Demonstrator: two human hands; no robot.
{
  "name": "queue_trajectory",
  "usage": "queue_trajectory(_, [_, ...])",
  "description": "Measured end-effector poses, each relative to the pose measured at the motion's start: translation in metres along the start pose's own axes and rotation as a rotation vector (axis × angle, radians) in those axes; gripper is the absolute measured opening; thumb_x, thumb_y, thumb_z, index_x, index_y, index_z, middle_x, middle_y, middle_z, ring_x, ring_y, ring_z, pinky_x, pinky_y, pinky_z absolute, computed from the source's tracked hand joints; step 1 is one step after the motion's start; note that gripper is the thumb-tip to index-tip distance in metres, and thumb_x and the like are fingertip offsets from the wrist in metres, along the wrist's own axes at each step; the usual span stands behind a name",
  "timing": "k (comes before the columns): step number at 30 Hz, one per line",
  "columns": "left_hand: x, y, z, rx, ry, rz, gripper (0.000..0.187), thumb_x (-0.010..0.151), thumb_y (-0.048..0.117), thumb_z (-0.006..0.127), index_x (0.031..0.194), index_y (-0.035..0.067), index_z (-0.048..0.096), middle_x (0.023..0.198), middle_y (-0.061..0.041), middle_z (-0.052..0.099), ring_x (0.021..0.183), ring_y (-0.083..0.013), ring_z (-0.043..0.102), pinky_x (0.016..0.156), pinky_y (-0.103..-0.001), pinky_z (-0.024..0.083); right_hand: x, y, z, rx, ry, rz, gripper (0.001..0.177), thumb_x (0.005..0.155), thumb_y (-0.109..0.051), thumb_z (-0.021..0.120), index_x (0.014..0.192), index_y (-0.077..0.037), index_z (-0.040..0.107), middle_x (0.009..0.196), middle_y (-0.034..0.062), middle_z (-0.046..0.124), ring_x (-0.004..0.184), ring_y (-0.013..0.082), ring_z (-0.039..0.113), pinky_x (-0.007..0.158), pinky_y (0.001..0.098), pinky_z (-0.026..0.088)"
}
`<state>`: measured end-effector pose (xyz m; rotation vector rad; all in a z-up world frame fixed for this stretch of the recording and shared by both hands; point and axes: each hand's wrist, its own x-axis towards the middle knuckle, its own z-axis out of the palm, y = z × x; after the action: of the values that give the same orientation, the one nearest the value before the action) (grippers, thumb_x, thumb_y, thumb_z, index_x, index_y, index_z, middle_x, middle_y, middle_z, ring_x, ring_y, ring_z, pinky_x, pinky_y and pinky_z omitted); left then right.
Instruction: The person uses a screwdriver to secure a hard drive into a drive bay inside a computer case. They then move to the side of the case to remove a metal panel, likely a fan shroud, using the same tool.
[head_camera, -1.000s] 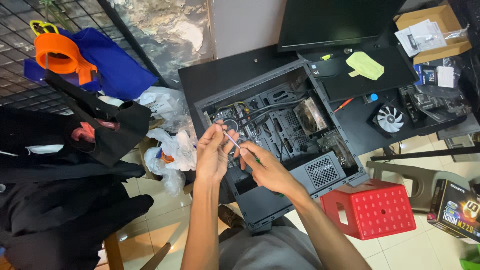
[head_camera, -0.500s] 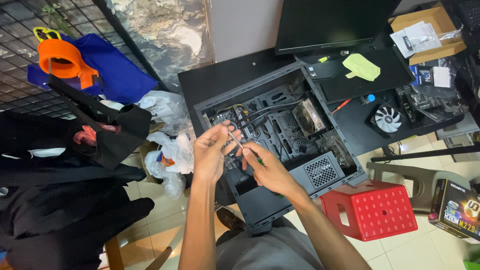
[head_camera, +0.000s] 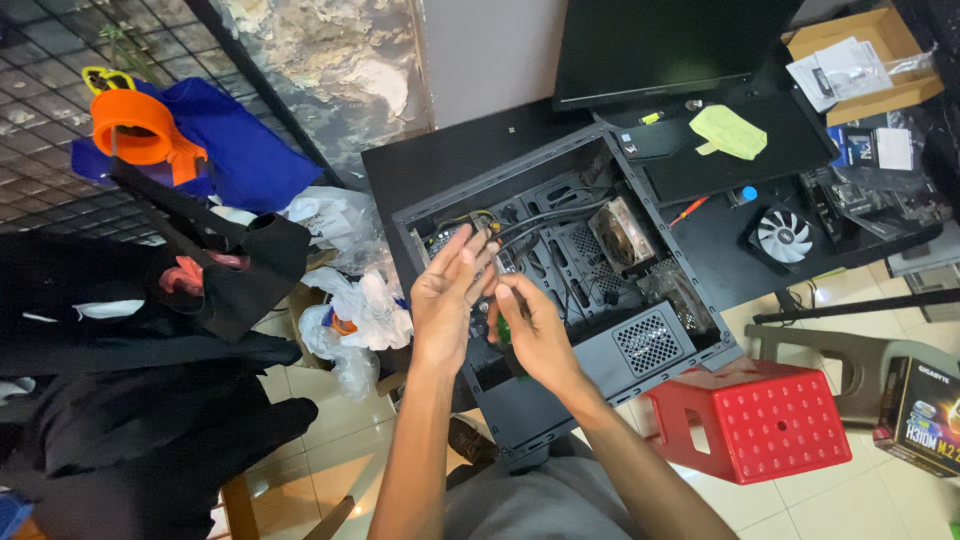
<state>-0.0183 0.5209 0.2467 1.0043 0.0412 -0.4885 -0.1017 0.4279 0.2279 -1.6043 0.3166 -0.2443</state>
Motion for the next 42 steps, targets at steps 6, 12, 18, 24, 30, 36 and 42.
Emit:
queue_trajectory(6, [-0.004, -0.025, -0.01, 0.607, -0.216, -0.07, 0.059, 0.101, 0.023, 0.064, 0.149, -0.006, 0.048, 0.14, -0.037, 0.058, 0.135, -0.0523, 0.051, 0.113, -0.06, 0.043, 0.019, 0.031, -0.018, 0.039, 0.365, 0.078, 0.027, 0.115, -0.022, 0.041, 0.106, -0.007, 0.063, 0.085, 0.0112, 0.074, 0.078, 0.018, 0.066, 0.077, 0.0373, 0.052])
queue_trajectory(12, [0.027, -0.127, -0.06, 1.044, -0.353, -0.19, 0.057, 0.103, 0.044, 0.061, 0.15, 0.012, 0.052, 0.139, -0.016, 0.065, 0.132, -0.0318, 0.06, 0.111, -0.048, 0.049, 0.037, 0.063, -0.023, 0.266, 0.584, 0.316, 0.024, 0.117, -0.021, 0.032, 0.112, -0.009, 0.052, 0.089, 0.0145, 0.075, 0.089, 0.023, 0.069, 0.082, 0.039, 0.052])
queue_trajectory(18, [0.052, -0.182, -0.069, 1.288, -0.348, -0.297, 0.048, 0.104, 0.035, 0.058, 0.148, 0.015, 0.051, 0.141, -0.018, 0.06, 0.134, -0.0399, 0.057, 0.111, -0.052, 0.049, 0.061, 0.17, -0.037, 0.317, 0.768, 0.559, 0.021, 0.114, -0.031, 0.031, 0.105, -0.022, 0.048, 0.084, 0.0085, 0.079, 0.059, 0.0132, 0.059, 0.054, 0.0231, 0.041])
queue_trajectory(24, [0.064, -0.211, -0.067, 1.497, -0.348, -0.35, 0.047, 0.103, 0.027, 0.06, 0.148, 0.017, 0.052, 0.137, -0.017, 0.061, 0.133, -0.036, 0.059, 0.11, -0.048, 0.051, 0.07, 0.314, -0.06, 0.16, 0.751, 0.663, 0.013, 0.106, -0.016, 0.041, 0.107, -0.013, 0.054, 0.088, 0.0047, 0.078, 0.07, 0.0152, 0.064, 0.059, 0.0286, 0.035])
queue_trajectory(30, [0.068, -0.216, -0.059, 1.435, -0.377, -0.515, 0.066, 0.096, 0.01, 0.063, 0.157, 0.015, 0.038, 0.153, -0.022, 0.044, 0.147, -0.0442, 0.038, 0.116, -0.057, 0.044, 0.081, 0.29, -0.067, -0.103, 0.827, 0.987, 0.028, 0.097, -0.023, 0.055, 0.114, -0.018, 0.077, 0.09, 0.001, 0.082, 0.092, 0.0206, 0.076, 0.076, 0.0327, 0.06])
queue_trajectory(36, [0.07, -0.212, -0.05, 1.397, -0.393, -0.541, 0.069, 0.095, 0.009, 0.062, 0.158, 0.015, 0.035, 0.156, -0.024, 0.041, 0.148, -0.0462, 0.037, 0.116, -0.06, 0.043, 0.076, 0.337, -0.084, 0.147, 0.907, 1.008, 0.027, 0.101, -0.023, 0.053, 0.116, -0.014, 0.073, 0.091, 0.0065, 0.081, 0.092, 0.0285, 0.074, 0.072, 0.0529, 0.065])
queue_trajectory(42, [0.074, -0.216, -0.053, 1.416, -0.399, -0.496, 0.067, 0.096, 0.011, 0.059, 0.159, 0.016, 0.036, 0.159, -0.025, 0.039, 0.151, -0.0443, 0.033, 0.122, -0.055, 0.035, 0.088, 0.311, -0.078, 0.154, 0.951, 1.077, 0.026, 0.099, -0.019, 0.056, 0.12, -0.017, 0.072, 0.094, 0.004, 0.081, 0.102, 0.0256, 0.072, 0.079, 0.061, 0.064])
